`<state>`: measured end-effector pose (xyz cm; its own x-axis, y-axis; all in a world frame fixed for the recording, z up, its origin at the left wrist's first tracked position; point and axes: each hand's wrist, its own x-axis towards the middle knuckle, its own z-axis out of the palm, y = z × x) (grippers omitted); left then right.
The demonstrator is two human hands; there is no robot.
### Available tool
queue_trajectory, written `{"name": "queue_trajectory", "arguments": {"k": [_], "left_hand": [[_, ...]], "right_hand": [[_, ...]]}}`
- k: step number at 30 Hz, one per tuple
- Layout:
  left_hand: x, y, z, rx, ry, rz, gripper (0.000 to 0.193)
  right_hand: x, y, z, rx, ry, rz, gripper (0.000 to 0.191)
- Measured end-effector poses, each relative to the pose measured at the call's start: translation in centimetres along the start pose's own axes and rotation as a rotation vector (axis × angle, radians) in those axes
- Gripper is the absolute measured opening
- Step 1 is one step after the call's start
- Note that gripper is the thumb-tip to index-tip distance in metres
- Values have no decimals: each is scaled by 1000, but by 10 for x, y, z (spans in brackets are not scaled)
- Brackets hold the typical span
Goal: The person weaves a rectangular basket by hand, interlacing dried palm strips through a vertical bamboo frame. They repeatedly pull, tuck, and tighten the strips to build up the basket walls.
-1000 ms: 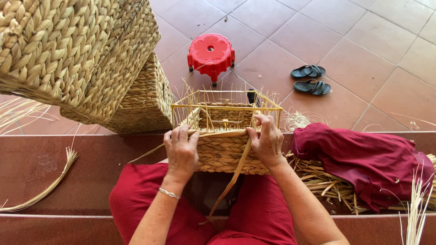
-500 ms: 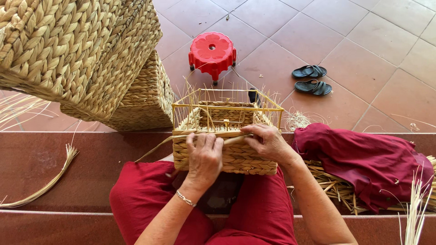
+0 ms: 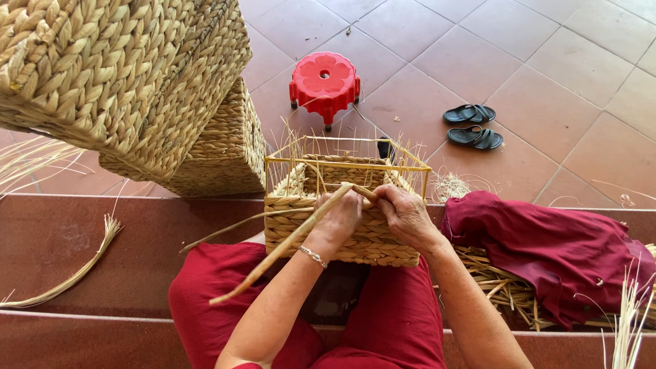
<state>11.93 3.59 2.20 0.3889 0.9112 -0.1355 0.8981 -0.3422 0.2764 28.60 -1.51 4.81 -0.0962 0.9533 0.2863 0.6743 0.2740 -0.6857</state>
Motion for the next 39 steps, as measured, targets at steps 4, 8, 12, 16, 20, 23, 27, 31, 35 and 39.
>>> {"name": "queue_trajectory", "arguments": {"k": [4, 8, 12, 16, 20, 23, 27, 31, 35, 39], "left_hand": [[5, -7, -3, -411, 298, 72, 18], [-6, -9, 6, -619, 360, 240, 12], [-25, -6, 16, -378, 488, 392, 23], [-34, -9, 21, -524, 739, 454, 14], [-32, -9, 28, -627, 527, 292, 28], [-36, -8, 31, -443, 723, 524, 19], [-49, -22, 20, -120, 650, 523, 28], [-48, -53, -12, 89, 843, 358, 35], [-57, -75, -28, 211, 888, 328, 16], [-62, -87, -17, 11, 699, 395, 15]], "right_hand": [[0, 0, 1, 51, 6, 30, 11], [0, 1, 4, 78, 82, 15, 8], [3, -1, 14, 66, 143, 74, 8], [5, -5, 21, 26, 259, 24, 7], [5, -7, 20, -41, 245, 22, 7], [6, -8, 20, -73, 170, 59, 8], [4, -11, 20, -201, 97, -81, 11], [2, -11, 14, -163, -22, -45, 17], [4, -11, 23, -239, 88, 47, 17], [5, -8, 35, -260, 210, 84, 23]]}}
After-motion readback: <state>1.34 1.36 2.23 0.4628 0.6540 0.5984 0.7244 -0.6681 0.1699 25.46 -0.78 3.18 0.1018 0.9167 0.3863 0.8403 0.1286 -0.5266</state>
